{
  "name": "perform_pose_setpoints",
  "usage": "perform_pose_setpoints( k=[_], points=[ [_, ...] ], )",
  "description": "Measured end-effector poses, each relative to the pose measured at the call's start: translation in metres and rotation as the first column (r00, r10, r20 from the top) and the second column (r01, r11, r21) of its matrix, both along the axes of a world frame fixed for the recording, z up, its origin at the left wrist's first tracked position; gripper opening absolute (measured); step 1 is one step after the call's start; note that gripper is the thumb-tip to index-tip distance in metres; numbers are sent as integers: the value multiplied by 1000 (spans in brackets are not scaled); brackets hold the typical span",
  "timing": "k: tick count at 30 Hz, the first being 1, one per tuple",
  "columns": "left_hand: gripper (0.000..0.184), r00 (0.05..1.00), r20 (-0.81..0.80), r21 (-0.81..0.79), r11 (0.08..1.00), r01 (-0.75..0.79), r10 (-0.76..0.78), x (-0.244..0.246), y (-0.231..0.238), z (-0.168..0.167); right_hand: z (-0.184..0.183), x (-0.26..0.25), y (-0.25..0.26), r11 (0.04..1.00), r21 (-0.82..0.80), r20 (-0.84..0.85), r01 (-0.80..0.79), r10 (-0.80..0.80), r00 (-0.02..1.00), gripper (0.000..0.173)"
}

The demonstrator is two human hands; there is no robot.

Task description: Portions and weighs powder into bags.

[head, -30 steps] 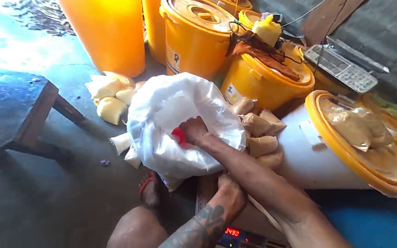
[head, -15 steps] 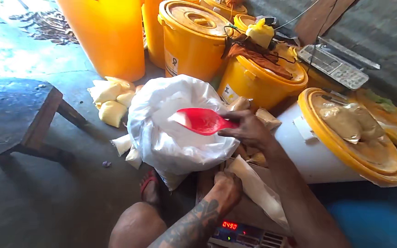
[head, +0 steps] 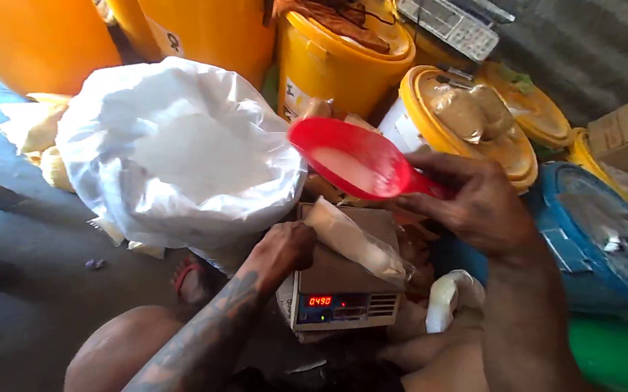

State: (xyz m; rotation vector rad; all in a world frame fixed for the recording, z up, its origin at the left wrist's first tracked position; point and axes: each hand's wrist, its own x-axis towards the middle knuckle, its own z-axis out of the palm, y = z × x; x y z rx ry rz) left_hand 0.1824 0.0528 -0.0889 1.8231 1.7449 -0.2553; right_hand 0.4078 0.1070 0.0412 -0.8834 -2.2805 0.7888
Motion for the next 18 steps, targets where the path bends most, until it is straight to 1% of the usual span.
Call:
perform_pose_setpoints(
  k=[2,5,7,9,11,13,16,18],
  points=[
    [29,1000,-19,-1,1000,-14,14,-2,-1,1,-5,58,-12,991,40,52,130,-132,990,50],
    [34,1000,19,-7,1000,-10,11,-3,-1,-3,-13,142,-45,955,45,111,294,-297,948,51],
    [35,1000,16,-8,1000,13,-13,-2,-1,-6,-20,183,-71,914,47,169,403,-404,899,52],
    [36,1000,-3,-10,1000,29,-29,-2,0,-7,-32,213,-95,869,25,231,494,-486,843,52],
    [35,999,-25,-8,999,45,-45,-1,2,-9,-47,230,-112,832,-48,291,552,-517,805,50],
    [36,997,-43,-25,998,57,-58,0,5,-11,-69,236,-118,791,-114,345,600,-535,771,49],
    [37,996,-50,-28,997,74,-76,2,10,-18,-104,230,-109,779,-85,442,622,-529,724,48],
    [38,994,-61,-36,996,84,-86,5,11,-18,-117,217,-97,784,-77,476,616,-514,714,49]
  ],
)
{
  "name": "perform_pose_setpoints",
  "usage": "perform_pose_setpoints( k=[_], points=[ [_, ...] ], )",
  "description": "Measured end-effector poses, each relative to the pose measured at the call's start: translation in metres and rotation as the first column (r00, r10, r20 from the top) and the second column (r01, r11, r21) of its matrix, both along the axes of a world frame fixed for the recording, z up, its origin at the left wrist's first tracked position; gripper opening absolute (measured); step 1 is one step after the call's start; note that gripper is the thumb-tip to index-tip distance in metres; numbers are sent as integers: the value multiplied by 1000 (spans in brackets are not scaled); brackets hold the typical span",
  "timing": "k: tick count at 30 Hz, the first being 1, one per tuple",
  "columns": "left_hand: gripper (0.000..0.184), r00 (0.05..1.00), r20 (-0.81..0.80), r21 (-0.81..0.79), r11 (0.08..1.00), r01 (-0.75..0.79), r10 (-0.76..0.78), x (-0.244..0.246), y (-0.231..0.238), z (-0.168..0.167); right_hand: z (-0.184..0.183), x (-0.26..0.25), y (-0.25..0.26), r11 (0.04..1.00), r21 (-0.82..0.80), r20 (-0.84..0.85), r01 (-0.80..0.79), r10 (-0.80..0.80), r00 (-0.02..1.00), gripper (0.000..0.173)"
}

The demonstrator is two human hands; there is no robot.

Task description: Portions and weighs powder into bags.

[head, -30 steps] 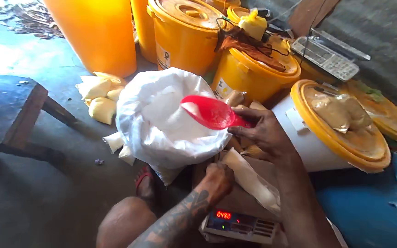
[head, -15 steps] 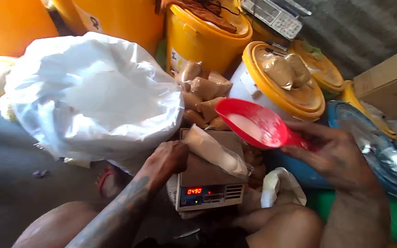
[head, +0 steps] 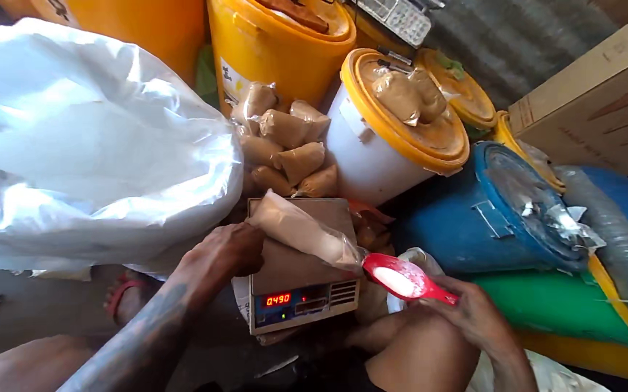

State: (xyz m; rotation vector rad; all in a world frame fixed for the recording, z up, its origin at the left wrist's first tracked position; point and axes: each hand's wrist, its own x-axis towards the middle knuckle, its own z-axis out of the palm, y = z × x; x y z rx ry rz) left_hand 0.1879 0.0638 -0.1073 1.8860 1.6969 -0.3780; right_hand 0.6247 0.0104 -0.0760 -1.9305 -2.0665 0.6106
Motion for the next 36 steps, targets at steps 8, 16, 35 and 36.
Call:
perform_pose_setpoints(
  k=[8,16,35,36],
  points=[
    [36,999,33,23,999,-40,40,-1,-5,12,-8,-22,23,998,-3,-18,-64,64,998,50],
    [27,997,38,62,996,-65,63,-8,-9,18,-10,-18,14,997,27,-217,-71,75,973,47],
    [24,998,33,82,995,-65,62,-2,-12,20,-19,-2,7,998,12,-313,-66,66,948,47],
    [23,998,29,85,995,-60,58,-2,-12,21,-21,0,5,998,10,-323,-59,59,945,47]
  ],
)
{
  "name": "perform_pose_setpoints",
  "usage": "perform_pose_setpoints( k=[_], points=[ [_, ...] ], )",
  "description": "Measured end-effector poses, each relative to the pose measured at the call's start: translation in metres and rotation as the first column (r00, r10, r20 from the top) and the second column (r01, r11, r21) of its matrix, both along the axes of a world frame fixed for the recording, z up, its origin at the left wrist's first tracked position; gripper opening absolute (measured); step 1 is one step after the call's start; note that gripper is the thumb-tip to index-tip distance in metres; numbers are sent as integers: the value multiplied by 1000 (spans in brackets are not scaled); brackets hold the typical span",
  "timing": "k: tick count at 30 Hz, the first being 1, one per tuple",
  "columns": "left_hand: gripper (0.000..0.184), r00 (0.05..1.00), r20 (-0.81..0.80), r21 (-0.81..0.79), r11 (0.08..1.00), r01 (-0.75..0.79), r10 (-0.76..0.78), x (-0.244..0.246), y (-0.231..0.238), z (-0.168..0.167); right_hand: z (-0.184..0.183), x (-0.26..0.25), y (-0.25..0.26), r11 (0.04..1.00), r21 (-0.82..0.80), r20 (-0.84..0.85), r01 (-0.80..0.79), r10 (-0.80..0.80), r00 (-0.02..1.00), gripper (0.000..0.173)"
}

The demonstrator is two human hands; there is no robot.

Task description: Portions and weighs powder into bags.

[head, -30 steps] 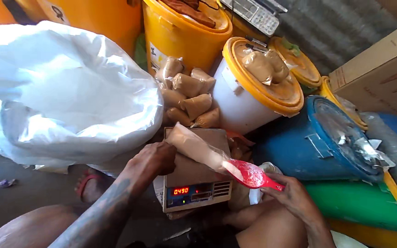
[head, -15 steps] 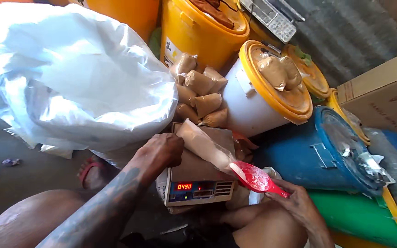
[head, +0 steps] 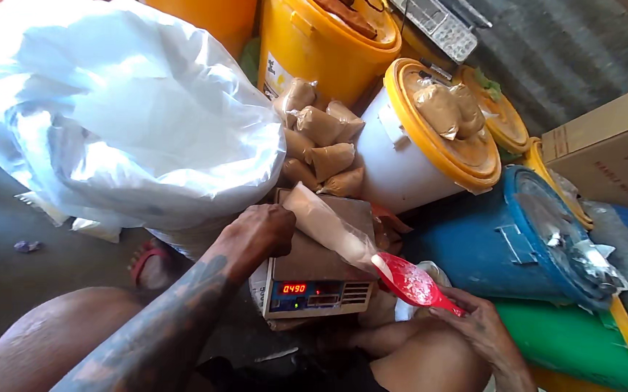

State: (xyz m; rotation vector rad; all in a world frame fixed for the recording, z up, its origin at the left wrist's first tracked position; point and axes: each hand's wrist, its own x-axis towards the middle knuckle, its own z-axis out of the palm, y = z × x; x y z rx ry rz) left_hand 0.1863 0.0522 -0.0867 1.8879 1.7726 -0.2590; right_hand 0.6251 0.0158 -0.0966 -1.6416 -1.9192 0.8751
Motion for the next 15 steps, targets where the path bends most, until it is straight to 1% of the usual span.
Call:
perform_pose_setpoints(
  k=[5,9,11,15],
  points=[
    [21,1000,-8,-5,1000,4,-4,2,0,3,-3,10,-8,999,-23,-37,39,-40,999,50],
    [21,1000,7,4,1000,-15,15,3,-1,5,1,16,-16,999,-12,-79,49,-50,996,50],
    [20,1000,15,13,1000,-22,22,3,-3,5,5,21,-18,999,-1,-100,42,-41,994,50],
    [19,1000,6,9,1000,-21,21,3,-5,8,23,25,-21,998,19,-81,52,-51,995,50]
  ],
)
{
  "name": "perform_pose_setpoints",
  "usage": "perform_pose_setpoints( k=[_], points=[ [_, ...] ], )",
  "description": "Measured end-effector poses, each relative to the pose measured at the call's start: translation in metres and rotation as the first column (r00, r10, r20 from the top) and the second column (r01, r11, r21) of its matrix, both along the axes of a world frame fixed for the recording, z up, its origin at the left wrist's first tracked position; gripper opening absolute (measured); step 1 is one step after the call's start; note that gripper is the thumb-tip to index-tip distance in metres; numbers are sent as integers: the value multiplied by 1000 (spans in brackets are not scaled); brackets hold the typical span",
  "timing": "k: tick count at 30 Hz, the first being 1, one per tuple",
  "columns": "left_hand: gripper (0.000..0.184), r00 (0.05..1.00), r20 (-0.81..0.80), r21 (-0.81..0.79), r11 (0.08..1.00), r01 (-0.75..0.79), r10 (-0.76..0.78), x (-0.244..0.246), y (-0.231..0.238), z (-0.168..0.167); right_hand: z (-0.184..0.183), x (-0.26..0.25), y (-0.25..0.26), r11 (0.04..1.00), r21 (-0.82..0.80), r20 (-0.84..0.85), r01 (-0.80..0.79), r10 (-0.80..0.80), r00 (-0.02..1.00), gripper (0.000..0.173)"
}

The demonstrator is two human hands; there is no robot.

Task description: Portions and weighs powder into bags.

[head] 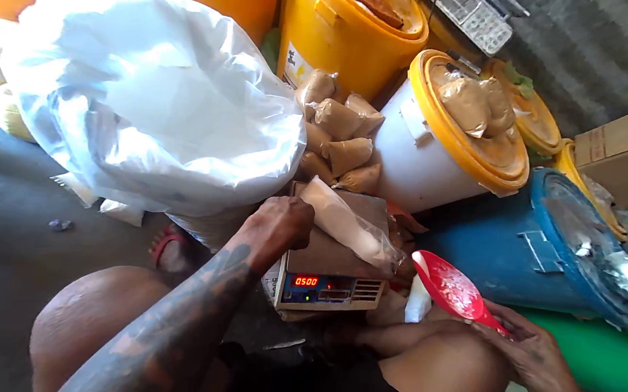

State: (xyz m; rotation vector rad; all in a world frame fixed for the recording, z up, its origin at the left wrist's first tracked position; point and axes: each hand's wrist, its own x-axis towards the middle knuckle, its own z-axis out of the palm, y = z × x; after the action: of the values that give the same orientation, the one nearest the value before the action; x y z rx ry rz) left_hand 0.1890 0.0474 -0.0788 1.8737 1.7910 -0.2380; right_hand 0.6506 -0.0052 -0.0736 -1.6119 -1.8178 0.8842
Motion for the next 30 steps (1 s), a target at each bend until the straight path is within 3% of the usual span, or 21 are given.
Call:
perform_pose_setpoints(
  k=[4,7,12,15,18,21,25,27,30],
  points=[
    [19,1000,-12,-2,1000,-3,2,-2,-1,2,30,-11,6,998,52,-4,-38,38,999,51],
    [20,1000,-20,-8,1000,5,-5,-3,-1,3,53,-50,28,974,166,32,-155,151,988,51],
    [22,1000,0,2,1000,10,-10,-3,5,-10,90,-204,74,834,400,133,-380,357,925,40],
    [27,1000,21,12,1000,5,-5,-9,13,-26,97,-303,102,755,429,119,-495,496,860,40],
    [27,1000,5,-4,1000,13,-13,-13,14,-14,103,-366,108,710,400,18,-580,627,779,43],
    [20,999,33,96,995,15,-18,-19,15,-9,104,-366,96,665,407,60,-626,664,745,38],
    [22,995,53,252,966,64,-80,-19,23,-16,87,-302,111,714,407,28,-570,614,789,20],
    [31,993,59,326,942,75,-99,-8,27,-15,72,-254,125,763,445,-27,-469,535,845,8],
    [30,980,118,434,896,95,-161,16,28,-18,38,-190,139,853,482,-169,-198,313,935,15]
  ],
)
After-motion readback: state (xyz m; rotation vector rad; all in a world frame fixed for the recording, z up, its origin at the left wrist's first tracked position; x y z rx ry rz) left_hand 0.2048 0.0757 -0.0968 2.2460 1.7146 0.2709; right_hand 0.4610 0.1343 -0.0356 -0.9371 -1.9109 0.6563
